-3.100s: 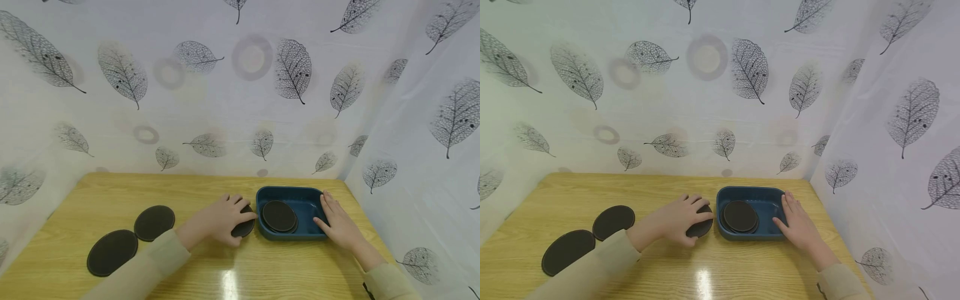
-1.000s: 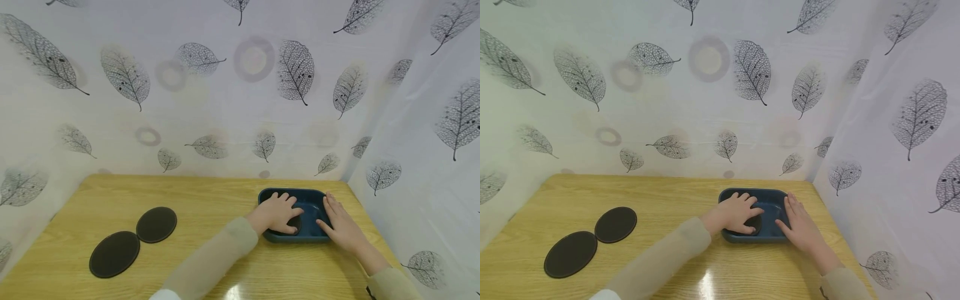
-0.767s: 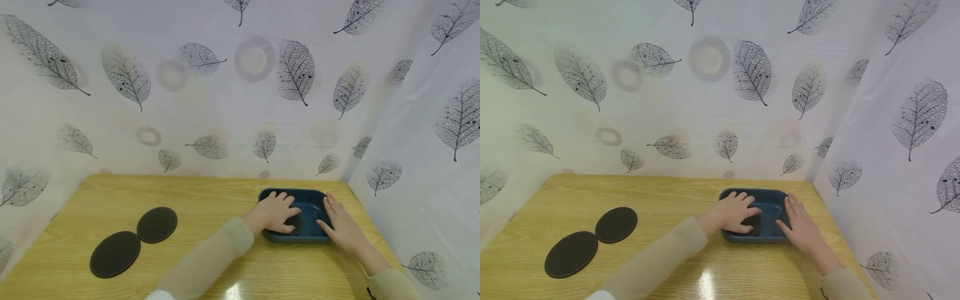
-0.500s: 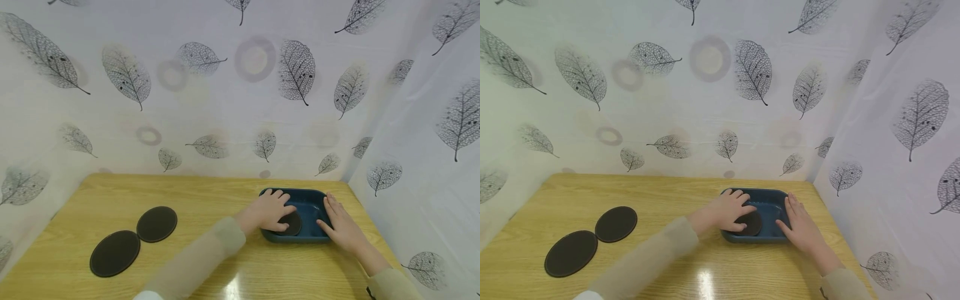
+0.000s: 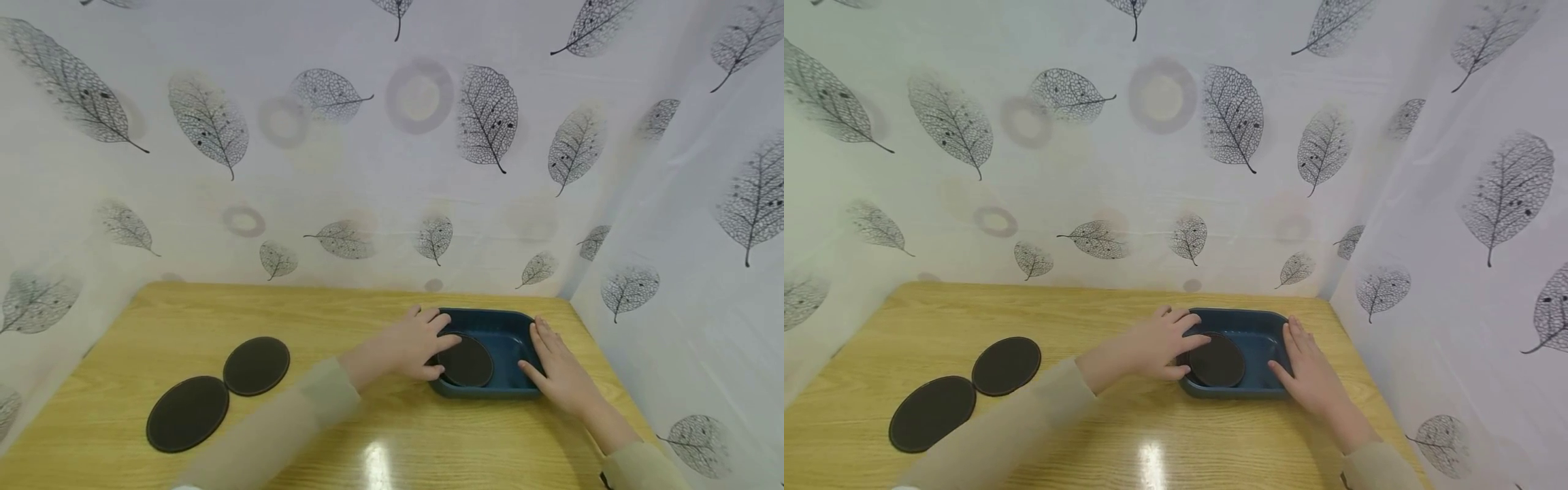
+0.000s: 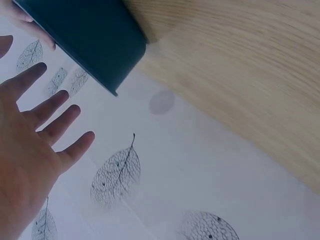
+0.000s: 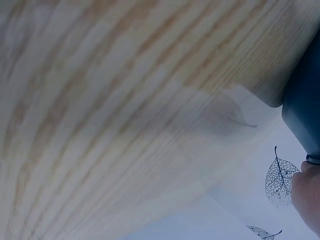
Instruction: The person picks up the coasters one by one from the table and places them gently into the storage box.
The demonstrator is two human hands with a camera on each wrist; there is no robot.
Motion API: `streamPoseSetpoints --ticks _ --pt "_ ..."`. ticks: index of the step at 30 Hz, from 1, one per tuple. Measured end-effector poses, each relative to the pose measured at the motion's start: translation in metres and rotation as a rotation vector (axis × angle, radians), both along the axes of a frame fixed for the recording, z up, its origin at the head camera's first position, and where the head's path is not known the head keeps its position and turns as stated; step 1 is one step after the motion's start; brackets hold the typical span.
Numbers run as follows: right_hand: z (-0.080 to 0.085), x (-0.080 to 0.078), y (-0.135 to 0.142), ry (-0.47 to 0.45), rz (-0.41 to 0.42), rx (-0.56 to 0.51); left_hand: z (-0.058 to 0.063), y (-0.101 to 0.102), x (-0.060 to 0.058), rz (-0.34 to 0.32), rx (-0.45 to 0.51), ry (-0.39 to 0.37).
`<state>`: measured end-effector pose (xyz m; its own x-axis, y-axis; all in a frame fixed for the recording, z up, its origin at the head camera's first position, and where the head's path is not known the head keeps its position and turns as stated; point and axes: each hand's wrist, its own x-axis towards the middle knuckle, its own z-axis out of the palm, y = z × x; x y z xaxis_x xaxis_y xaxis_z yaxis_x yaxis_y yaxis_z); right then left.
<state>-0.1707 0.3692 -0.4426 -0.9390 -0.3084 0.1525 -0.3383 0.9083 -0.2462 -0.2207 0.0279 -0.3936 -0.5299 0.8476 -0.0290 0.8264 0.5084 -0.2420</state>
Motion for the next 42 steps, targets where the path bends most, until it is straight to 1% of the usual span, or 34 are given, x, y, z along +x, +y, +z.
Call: streamPoseSetpoints --ticks 5,9,12,15,18,22,26,31,33,38,42 --pt "0.0 -0.001 0.0 0.008 0.005 -0.002 0.004 -0.022 0.004 0.018 0.051 0.0" --pt "0.0 -0.001 0.001 0.014 0.002 0.004 0.006 -0.036 0.007 0.037 0.088 -0.021" --pt "0.0 -0.001 0.002 0.022 0.001 0.011 0.006 -0.048 0.01 0.047 0.131 -0.035" --pt "-0.001 -0.001 0.003 0.024 0.004 0.013 0.002 -0.062 0.012 0.056 0.165 -0.029" --pt "-0.003 -0.001 0.003 0.039 0.014 0.017 -0.001 -0.079 0.016 0.077 0.18 -0.022" --pt "-0.004 -0.002 0.003 0.064 0.026 0.023 -0.004 -0.102 0.02 0.131 0.196 -0.05" --pt "-0.003 -0.001 0.003 0.048 0.018 0.021 -0.007 -0.123 0.023 0.177 0.218 -0.075" --pt "-0.001 -0.001 0.002 0.011 0.002 0.014 -0.013 -0.147 0.027 0.22 0.234 -0.076" --pt "-0.001 -0.001 0.002 0.009 0.001 0.018 -0.017 -0.157 0.028 0.231 0.24 -0.056" --pt "-0.002 0.0 0.002 0.018 0.006 0.024 -0.022 -0.179 0.034 0.27 0.279 -0.039" --pt "-0.002 0.0 0.001 0.025 0.009 0.017 -0.027 -0.197 0.04 0.317 0.314 -0.054"
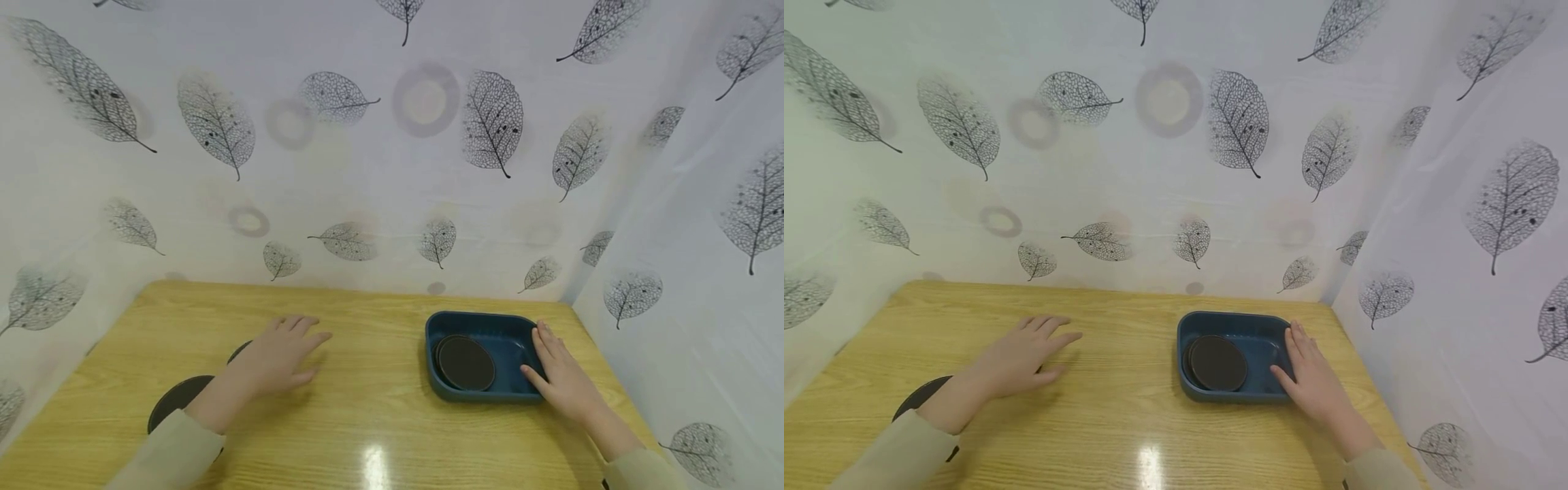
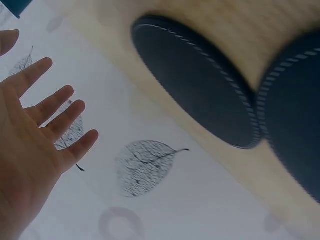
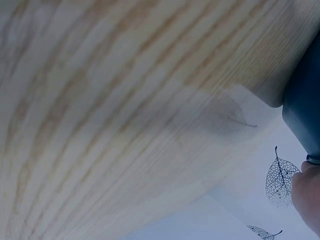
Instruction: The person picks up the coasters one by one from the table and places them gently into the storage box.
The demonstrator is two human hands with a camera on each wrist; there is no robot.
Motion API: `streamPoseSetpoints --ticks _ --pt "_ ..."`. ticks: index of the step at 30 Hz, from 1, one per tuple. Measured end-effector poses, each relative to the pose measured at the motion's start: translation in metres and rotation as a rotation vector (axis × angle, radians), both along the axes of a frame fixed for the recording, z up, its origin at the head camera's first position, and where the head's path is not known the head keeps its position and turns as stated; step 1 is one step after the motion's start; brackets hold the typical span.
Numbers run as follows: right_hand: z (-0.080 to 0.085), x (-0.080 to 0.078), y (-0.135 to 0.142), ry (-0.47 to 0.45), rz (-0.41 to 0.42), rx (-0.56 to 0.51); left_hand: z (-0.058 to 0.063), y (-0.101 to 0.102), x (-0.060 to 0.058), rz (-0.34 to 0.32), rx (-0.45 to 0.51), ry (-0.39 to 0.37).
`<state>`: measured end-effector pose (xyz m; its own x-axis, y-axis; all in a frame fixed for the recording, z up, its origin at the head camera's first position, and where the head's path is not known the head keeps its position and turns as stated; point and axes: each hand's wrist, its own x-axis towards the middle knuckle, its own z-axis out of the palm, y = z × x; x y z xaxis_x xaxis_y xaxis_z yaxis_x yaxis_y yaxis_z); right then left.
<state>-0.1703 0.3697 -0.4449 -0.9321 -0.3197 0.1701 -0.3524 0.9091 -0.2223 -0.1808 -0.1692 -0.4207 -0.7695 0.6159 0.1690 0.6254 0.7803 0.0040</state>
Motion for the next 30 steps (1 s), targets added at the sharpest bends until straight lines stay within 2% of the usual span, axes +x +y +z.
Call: streamPoseSetpoints --ticks 6,16,23,30 --pt "-0.002 0.0 0.001 0.007 -0.003 0.004 -0.01 -0.023 0.006 0.063 0.045 -0.004" --pt "-0.002 -0.001 0.001 -0.019 -0.012 0.007 -0.025 -0.049 0.01 0.125 0.048 -0.044" --pt "-0.002 0.0 0.001 0.013 0.0 -0.004 -0.03 -0.055 0.01 0.159 0.033 -0.11" --pt "-0.001 -0.001 0.001 -0.013 -0.005 -0.009 -0.033 -0.056 0.01 0.162 0.014 -0.166"
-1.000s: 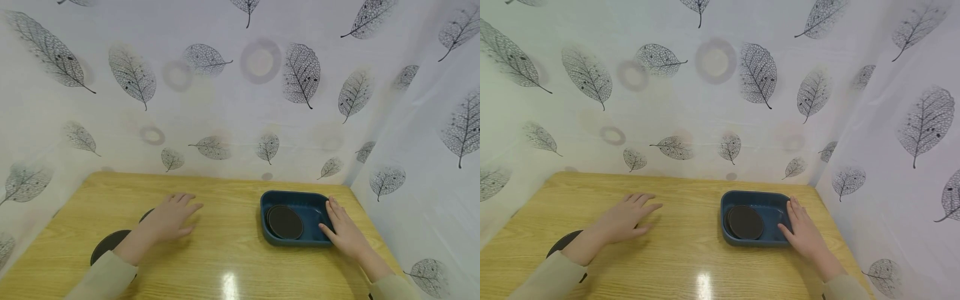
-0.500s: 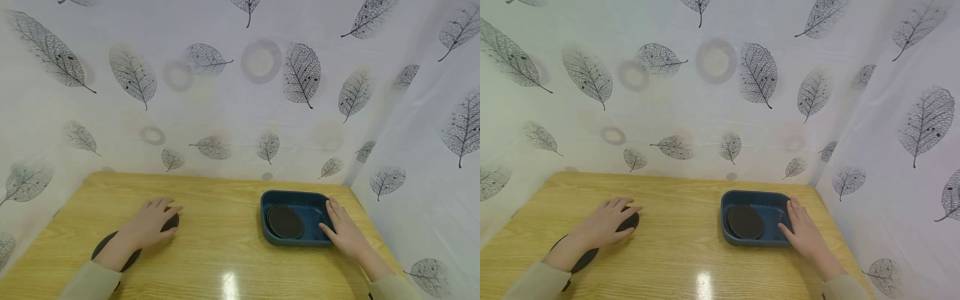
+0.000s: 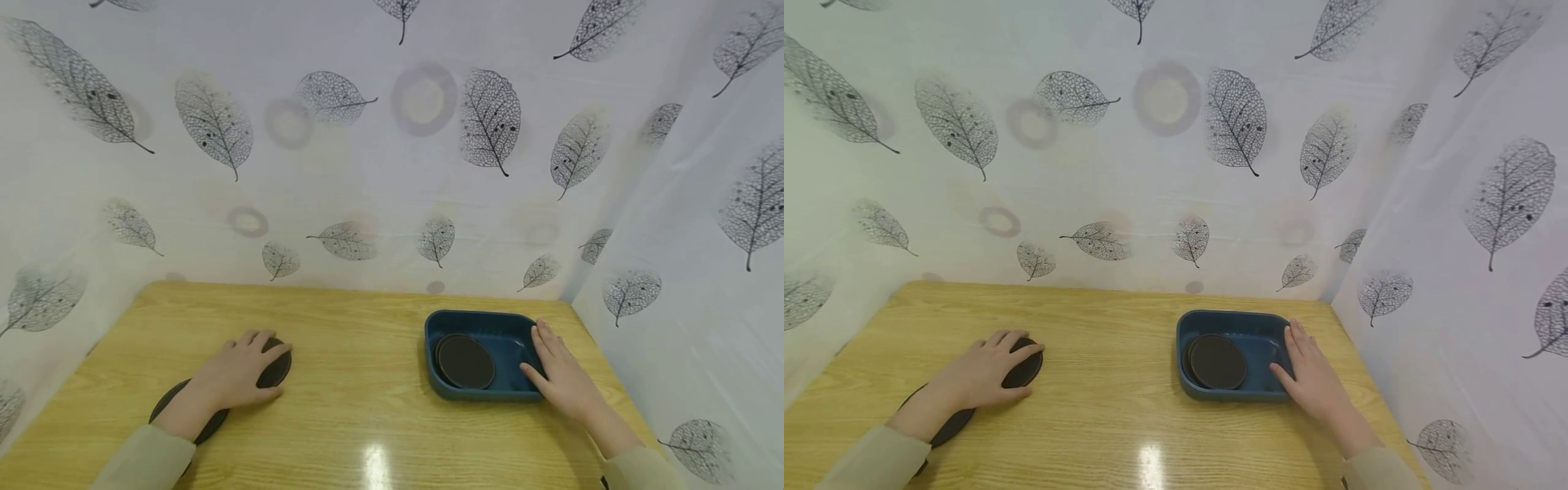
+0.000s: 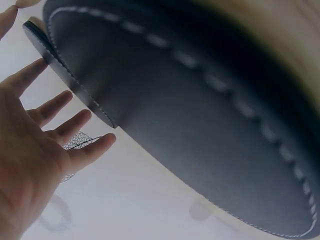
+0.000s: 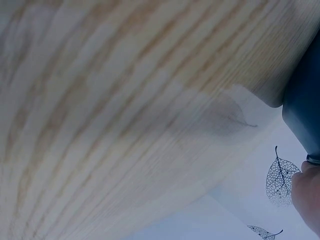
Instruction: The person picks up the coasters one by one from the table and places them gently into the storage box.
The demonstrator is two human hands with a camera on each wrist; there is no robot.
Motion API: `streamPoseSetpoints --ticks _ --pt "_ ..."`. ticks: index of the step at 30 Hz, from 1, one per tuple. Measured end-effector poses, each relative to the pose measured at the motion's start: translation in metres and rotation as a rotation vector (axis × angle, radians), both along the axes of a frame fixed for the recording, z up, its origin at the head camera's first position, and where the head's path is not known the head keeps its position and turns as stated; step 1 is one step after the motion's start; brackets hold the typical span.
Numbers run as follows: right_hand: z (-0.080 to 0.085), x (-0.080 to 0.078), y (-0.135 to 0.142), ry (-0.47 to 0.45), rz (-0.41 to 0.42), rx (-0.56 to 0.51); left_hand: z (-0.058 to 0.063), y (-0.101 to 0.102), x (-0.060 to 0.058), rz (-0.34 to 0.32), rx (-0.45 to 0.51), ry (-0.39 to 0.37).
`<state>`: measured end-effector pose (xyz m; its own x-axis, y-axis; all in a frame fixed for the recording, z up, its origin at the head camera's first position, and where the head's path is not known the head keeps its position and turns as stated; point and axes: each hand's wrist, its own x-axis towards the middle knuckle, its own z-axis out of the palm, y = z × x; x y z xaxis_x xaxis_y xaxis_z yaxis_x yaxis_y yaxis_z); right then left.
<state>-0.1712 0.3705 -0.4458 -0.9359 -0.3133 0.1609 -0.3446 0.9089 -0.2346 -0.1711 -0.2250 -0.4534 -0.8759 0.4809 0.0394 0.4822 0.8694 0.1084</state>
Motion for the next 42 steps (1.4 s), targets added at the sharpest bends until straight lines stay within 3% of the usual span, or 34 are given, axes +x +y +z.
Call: streamPoseSetpoints --ticks 5,14,33,42 --pt "0.0 0.0 0.0 0.03 0.011 0.004 -0.003 -0.001 -0.001 0.006 0.009 -0.02" --pt "0.002 -0.002 0.0 0.002 -0.003 0.011 -0.006 -0.003 -0.007 -0.008 0.021 -0.014" --pt "0.001 -0.001 0.0 -0.02 -0.015 0.025 0.0 0.004 -0.012 -0.037 -0.016 -0.008" --pt "0.002 0.0 0.0 -0.026 -0.016 0.021 -0.002 0.016 -0.025 -0.07 -0.037 0.026"
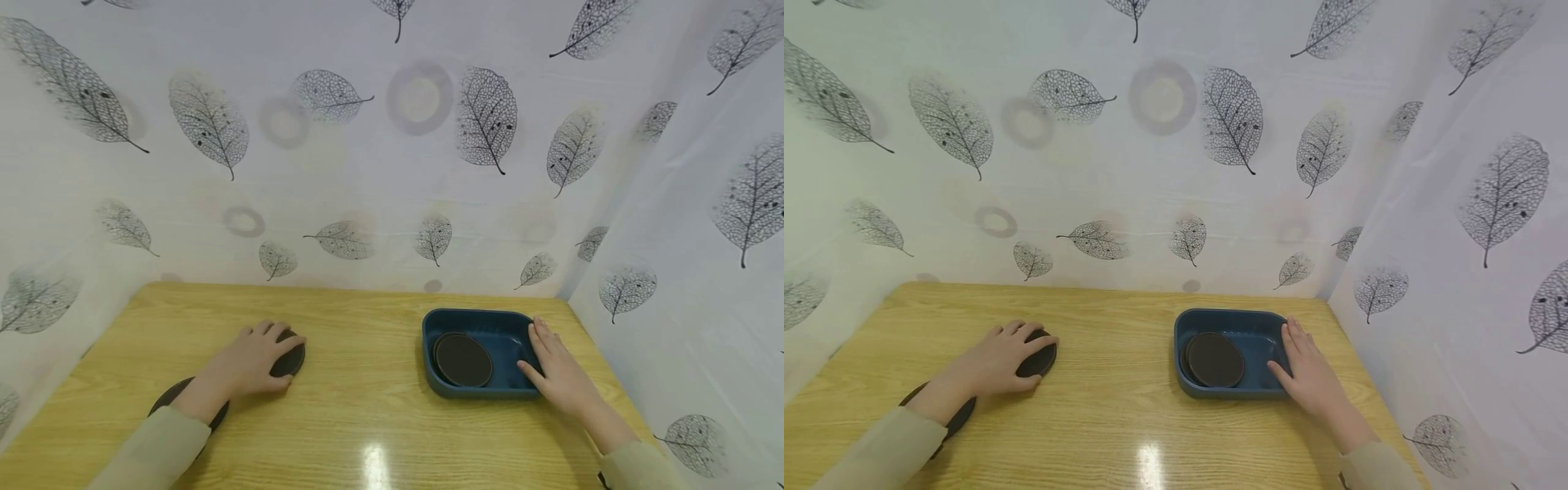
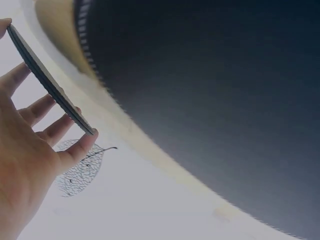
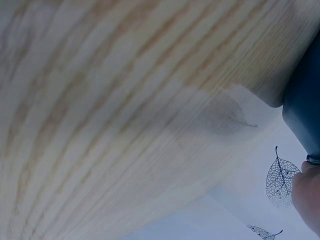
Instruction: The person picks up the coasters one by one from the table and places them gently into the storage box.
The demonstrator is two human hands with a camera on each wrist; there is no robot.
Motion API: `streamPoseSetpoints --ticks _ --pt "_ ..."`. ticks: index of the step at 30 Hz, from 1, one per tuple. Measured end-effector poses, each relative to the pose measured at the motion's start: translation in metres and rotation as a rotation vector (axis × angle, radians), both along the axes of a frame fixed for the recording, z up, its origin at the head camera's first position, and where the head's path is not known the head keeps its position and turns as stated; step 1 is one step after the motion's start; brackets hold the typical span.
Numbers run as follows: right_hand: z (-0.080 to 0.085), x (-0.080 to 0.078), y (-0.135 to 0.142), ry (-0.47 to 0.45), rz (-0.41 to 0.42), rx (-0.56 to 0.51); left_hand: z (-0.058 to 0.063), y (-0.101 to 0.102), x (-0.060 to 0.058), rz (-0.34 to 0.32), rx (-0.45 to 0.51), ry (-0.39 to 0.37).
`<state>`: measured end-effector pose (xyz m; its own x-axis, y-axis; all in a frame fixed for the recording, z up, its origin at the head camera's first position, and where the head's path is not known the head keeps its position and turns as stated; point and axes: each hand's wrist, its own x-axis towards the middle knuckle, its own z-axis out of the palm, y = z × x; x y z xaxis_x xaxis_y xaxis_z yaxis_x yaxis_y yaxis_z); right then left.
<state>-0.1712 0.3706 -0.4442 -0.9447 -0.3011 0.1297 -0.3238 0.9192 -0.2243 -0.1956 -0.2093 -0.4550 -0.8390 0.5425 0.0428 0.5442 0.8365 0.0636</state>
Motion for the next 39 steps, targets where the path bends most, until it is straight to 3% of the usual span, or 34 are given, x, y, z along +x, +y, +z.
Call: streamPoseSetpoints --ticks 16,30,39 --pt "0.002 0.001 -0.002 -0.001 0.0 -0.005 0.02 0.05 -0.021 -0.121 -0.022 0.031" --pt "0.004 0.003 -0.004 0.003 0.0 -0.025 0.035 0.111 -0.039 -0.222 -0.051 -0.029" --pt "0.002 0.001 0.0 0.009 0.004 -0.017 0.045 0.145 -0.042 -0.301 -0.08 0.03"
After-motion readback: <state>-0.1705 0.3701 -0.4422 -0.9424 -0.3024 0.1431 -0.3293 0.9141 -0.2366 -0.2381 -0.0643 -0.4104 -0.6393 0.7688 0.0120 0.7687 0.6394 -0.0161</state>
